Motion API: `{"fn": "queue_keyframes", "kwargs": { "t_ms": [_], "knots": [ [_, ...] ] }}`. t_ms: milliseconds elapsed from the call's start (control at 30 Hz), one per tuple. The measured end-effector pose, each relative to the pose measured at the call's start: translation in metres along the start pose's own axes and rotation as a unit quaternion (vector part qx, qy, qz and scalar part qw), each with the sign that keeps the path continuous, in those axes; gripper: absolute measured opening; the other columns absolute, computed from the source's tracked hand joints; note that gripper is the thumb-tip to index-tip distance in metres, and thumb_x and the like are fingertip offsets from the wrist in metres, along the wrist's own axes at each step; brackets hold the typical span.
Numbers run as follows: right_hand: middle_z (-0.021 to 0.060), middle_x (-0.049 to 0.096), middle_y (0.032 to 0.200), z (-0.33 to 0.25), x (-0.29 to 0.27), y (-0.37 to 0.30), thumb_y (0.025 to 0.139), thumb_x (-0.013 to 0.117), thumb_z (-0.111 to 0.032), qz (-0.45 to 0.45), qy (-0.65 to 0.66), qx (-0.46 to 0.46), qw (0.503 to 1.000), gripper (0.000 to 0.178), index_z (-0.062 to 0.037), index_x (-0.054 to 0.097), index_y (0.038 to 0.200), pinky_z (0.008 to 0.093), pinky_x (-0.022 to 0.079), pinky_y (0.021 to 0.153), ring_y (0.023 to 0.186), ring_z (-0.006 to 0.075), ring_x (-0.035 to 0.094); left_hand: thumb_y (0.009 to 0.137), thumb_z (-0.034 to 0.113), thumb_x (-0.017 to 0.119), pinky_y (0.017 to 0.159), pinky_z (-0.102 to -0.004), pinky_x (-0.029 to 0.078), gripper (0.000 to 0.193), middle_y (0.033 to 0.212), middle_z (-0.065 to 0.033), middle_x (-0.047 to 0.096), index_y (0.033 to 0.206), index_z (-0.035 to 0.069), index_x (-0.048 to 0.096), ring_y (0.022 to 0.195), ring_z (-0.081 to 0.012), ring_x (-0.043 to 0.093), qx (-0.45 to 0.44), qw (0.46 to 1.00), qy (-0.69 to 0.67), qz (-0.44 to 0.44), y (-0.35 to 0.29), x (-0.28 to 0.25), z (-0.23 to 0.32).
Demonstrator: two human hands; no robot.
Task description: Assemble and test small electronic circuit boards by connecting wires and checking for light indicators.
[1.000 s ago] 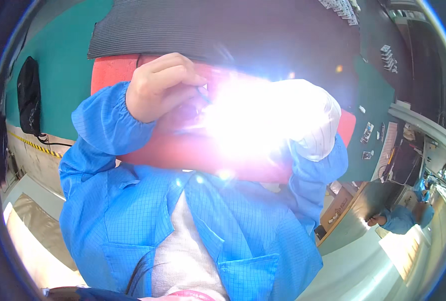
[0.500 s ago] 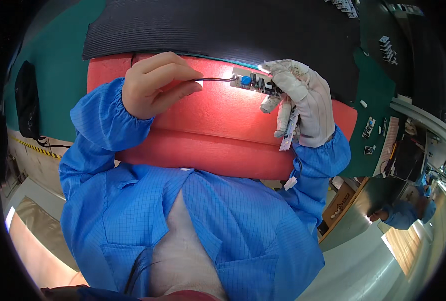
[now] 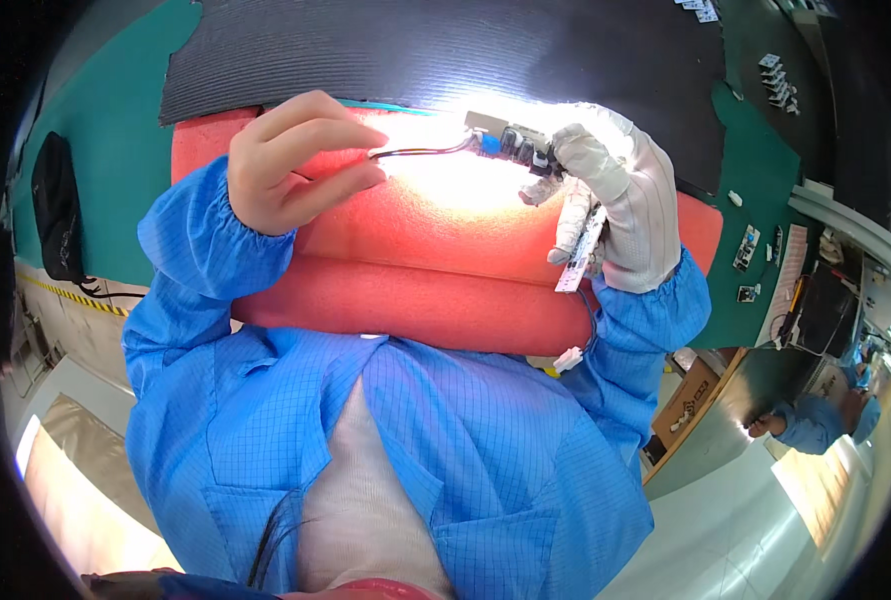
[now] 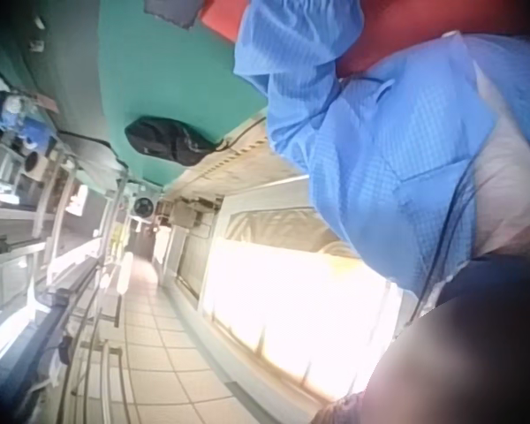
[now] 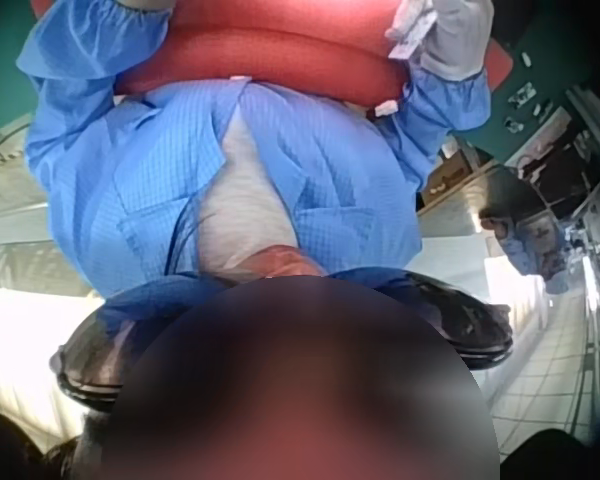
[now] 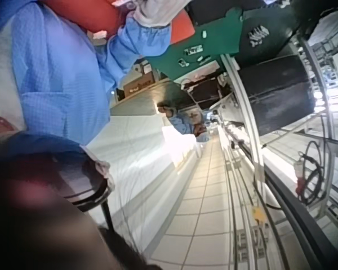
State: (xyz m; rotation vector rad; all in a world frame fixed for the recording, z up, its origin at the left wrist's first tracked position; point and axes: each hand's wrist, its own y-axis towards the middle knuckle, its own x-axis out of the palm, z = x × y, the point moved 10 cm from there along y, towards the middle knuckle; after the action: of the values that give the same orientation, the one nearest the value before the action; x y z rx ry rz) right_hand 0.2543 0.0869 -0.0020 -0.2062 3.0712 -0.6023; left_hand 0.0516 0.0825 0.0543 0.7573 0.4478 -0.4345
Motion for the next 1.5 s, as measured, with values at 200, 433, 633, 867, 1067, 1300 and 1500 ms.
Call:
{"fn": "queue_keyframes", "kwargs": {
  "t_ms": [200,433,633,867,1067,1300,1500],
  "knots": [
    [0.0205,0.064,0.083,-0.005,0.001,0.002,0.084,0.059,-0.047,-0.043,-0.03,-0.033,0.998,0.063,0.0071,0.05,0.114,0.019,0.046,0.035,0.037,0.0106,0.053,0.073,0.017,0.075,0.054,-0.0304,0.048,0.021,0.07,-0.0073,0.056,0.087,0.004,0.065,0.06,-0.0217,0.056,-0.043,0.996,0.002,-0.073,-0.006,0.021,-0.014],
    [0.0157,0.064,0.096,-0.006,0.001,0.003,0.076,0.069,-0.035,-0.057,0.064,-0.081,0.993,0.065,0.0053,0.047,0.123,0.0301,0.055,0.067,0.085,0.0217,0.065,0.084,0.012,0.064,0.061,-0.0239,0.045,0.013,0.073,-0.0056,0.064,0.085,0.0,0.066,0.067,-0.0109,0.058,-0.313,0.894,-0.313,-0.065,-0.009,0.016,-0.059],
    [0.0222,0.055,0.118,-0.012,0.01,0.0,0.074,0.066,-0.008,-0.087,0.171,-0.152,0.97,0.051,-0.0001,0.05,0.121,0.0446,0.053,0.084,0.107,0.0339,0.057,0.093,0.016,0.052,0.075,-0.0263,0.05,0.031,0.103,-0.0119,0.061,0.117,-0.004,0.051,0.091,-0.0193,0.061,-0.24,0.769,-0.35,0.478,-0.053,-0.112,-0.145],
    [0.019,0.054,0.121,-0.013,0.021,-0.005,0.067,0.072,-0.006,-0.128,0.112,-0.207,0.964,0.04,-0.0073,0.062,0.106,0.0409,0.053,0.085,0.106,0.0299,0.058,0.078,-0.001,0.059,0.078,-0.0362,0.048,0.033,0.095,-0.0117,0.061,0.112,0.0,0.06,0.088,-0.0259,0.058,0.053,0.998,0.035,0.013,0.004,0.017,0.004],
    [0.0192,0.057,0.117,-0.012,0.034,-0.01,0.062,0.081,-0.007,-0.198,0.157,-0.198,0.947,0.028,-0.0073,0.067,0.086,0.0398,0.054,0.084,0.101,0.0298,0.062,0.073,-0.002,0.065,0.075,-0.0344,0.048,0.035,0.094,-0.0125,0.06,0.107,0.002,0.063,0.086,-0.0283,0.057,0.023,0.994,-0.022,-0.108,-0.004,0.047,0.003],
    [0.0215,0.054,0.122,-0.023,0.036,-0.015,0.063,0.08,-0.006,-0.192,0.132,-0.231,0.945,0.038,-0.0037,0.066,0.098,0.0413,0.05,0.09,0.108,0.0313,0.058,0.073,-0.003,0.07,0.067,-0.0278,0.048,0.018,0.086,-0.0093,0.06,0.089,0.0,0.063,0.076,-0.018,0.059,-0.081,0.991,-0.11,-0.006,0.0,0.013,-0.009],
    [0.0226,0.054,0.119,-0.012,0.035,-0.009,0.077,0.065,0.001,-0.102,0.054,-0.189,0.975,0.033,0.0006,0.059,0.11,0.0402,0.056,0.079,0.101,0.0313,0.061,0.074,0.007,0.073,0.064,-0.0277,0.05,0.016,0.078,-0.0103,0.061,0.084,0.001,0.062,0.071,-0.0205,0.061,-0.147,0.981,-0.127,0.015,-0.01,0.008,-0.024]
  ]
}}
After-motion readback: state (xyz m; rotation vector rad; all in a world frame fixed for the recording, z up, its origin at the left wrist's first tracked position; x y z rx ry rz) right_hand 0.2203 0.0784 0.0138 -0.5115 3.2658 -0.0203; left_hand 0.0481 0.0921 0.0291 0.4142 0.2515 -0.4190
